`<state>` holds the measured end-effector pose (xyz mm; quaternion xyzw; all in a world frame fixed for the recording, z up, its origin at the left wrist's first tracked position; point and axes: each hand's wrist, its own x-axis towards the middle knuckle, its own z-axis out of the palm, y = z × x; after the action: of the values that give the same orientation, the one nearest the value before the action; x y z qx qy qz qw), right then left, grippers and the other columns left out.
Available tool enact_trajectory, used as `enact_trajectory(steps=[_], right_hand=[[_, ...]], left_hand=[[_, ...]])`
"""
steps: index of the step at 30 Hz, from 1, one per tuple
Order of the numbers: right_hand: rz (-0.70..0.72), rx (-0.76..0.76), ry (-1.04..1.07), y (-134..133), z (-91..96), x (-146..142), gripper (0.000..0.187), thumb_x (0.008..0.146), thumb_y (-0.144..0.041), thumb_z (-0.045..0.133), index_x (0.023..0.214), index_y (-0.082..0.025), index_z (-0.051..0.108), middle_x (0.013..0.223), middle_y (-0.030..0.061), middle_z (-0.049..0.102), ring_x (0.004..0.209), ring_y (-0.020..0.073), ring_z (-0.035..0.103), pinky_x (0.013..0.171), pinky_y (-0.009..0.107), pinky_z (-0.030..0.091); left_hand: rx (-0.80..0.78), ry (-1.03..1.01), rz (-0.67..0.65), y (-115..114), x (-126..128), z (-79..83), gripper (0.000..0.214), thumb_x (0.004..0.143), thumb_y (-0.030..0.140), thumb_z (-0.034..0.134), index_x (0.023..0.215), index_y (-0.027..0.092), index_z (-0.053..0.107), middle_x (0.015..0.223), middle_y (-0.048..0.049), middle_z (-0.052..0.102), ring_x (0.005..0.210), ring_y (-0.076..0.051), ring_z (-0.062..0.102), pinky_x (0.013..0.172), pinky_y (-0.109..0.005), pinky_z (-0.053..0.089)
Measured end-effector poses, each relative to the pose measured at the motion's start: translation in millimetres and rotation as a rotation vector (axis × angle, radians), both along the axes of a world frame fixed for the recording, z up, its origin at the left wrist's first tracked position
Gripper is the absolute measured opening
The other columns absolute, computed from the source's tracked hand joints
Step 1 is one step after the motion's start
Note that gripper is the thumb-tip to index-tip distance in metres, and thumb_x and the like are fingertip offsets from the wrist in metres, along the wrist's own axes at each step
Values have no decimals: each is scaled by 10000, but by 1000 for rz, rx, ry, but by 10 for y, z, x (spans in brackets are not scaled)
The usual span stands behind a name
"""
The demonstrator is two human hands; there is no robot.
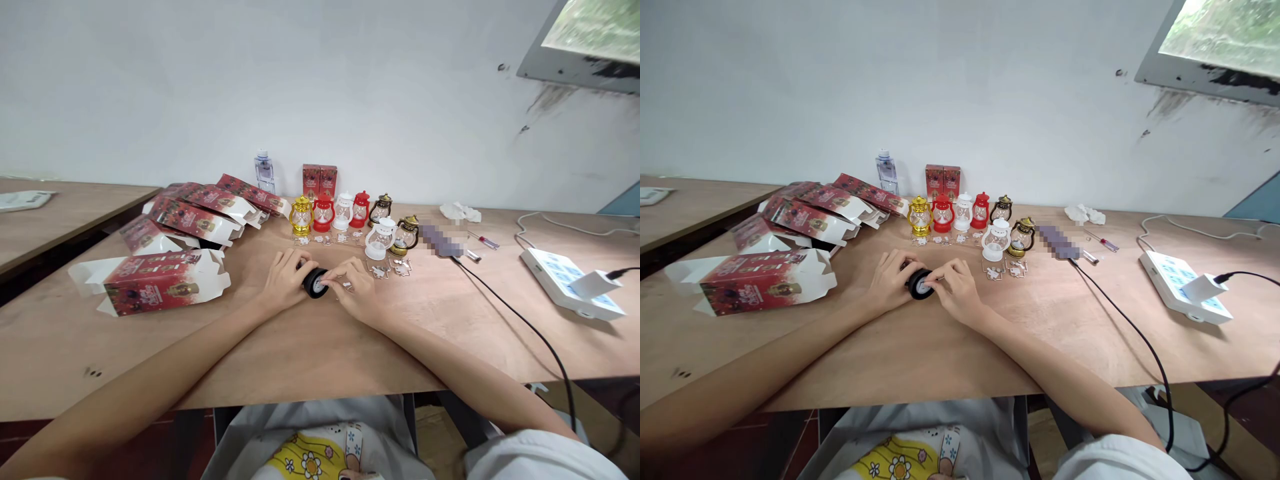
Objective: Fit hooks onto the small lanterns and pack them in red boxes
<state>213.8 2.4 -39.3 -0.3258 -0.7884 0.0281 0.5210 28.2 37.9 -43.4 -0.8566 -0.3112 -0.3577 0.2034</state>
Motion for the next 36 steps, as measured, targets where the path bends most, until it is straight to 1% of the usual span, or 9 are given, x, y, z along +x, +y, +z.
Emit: enact_trajectory(steps=[4, 7, 11, 14, 18, 22, 25, 30, 36], right_hand=[[24, -23, -88, 18, 35, 36, 88, 868, -177, 588, 796, -227, 596, 768, 13, 690, 767, 181, 552, 735, 346, 456], [12, -35, -96, 38, 84, 57, 69, 846, -238, 632, 808, -218, 577, 790, 22, 672, 789, 187, 561, 745, 353, 460], [74, -124, -28, 82, 128, 89, 229, 789, -341, 696, 939, -210, 582, 1002, 65, 675, 972, 203, 617, 851, 368, 487], [149, -233, -33, 101, 123, 99, 200, 792, -330, 691, 930, -205, 616, 938, 39, 702, 881, 169, 658, 799, 315, 516], [162, -288, -5, 98, 107, 85, 144, 795, -323, 684, 807, -189, 635, 797, 11, 696, 745, 139, 651, 680, 260, 517], [154, -260, 9, 83, 122, 71, 160, 785, -325, 694, 755, -181, 630, 740, 1, 679, 690, 129, 633, 655, 251, 509], [162, -207, 20, 73, 134, 75, 143, 804, -312, 676, 859, -182, 652, 825, 25, 705, 750, 140, 651, 709, 269, 521], [220, -93, -7, 79, 100, 90, 255, 812, -318, 667, 1023, -179, 637, 932, 64, 712, 843, 165, 667, 760, 291, 536], [201, -85, -10, 74, 69, 85, 220, 817, -296, 663, 991, -163, 640, 896, 63, 710, 817, 156, 667, 745, 276, 535]], left_hand=[[33, 6, -8, 5, -2, -2, 166, 858, 278, 513, 927, 176, 624, 898, -88, 620, 807, -204, 517, 662, -326, 330], [51, 19, -18, 7, -11, -7, 165, 851, 285, 527, 931, 178, 625, 899, -91, 617, 811, -206, 517, 669, -326, 339], [36, 49, -12, -2, -19, -16, 190, 862, 304, 507, 936, 184, 635, 905, -98, 611, 823, -212, 516, 673, -331, 348], [50, 71, -21, -10, -18, -19, 212, 875, 319, 493, 950, 189, 643, 895, -97, 612, 807, -209, 516, 655, -330, 336], [97, 77, -24, -20, -12, -19, 189, 882, 302, 495, 910, 193, 646, 873, -88, 624, 769, -190, 521, 629, -324, 307], [88, 30, -50, -38, 5, -14, 152, 872, 282, 515, 892, 191, 635, 854, -78, 626, 756, -182, 527, 629, -319, 297], [28, -61, -33, -48, 25, -12, 159, 857, 305, 518, 884, 182, 615, 861, -80, 611, 780, -189, 535, 647, -317, 322], [-24, -121, -26, -41, 27, -9, 190, 836, 359, 560, 875, 177, 596, 874, -74, 595, 795, -187, 545, 660, -311, 349], [13, -109, -46, -34, 19, -9, 187, 855, 348, 533, 879, 179, 610, 871, -76, 597, 786, -186, 538, 653, -306, 346]])
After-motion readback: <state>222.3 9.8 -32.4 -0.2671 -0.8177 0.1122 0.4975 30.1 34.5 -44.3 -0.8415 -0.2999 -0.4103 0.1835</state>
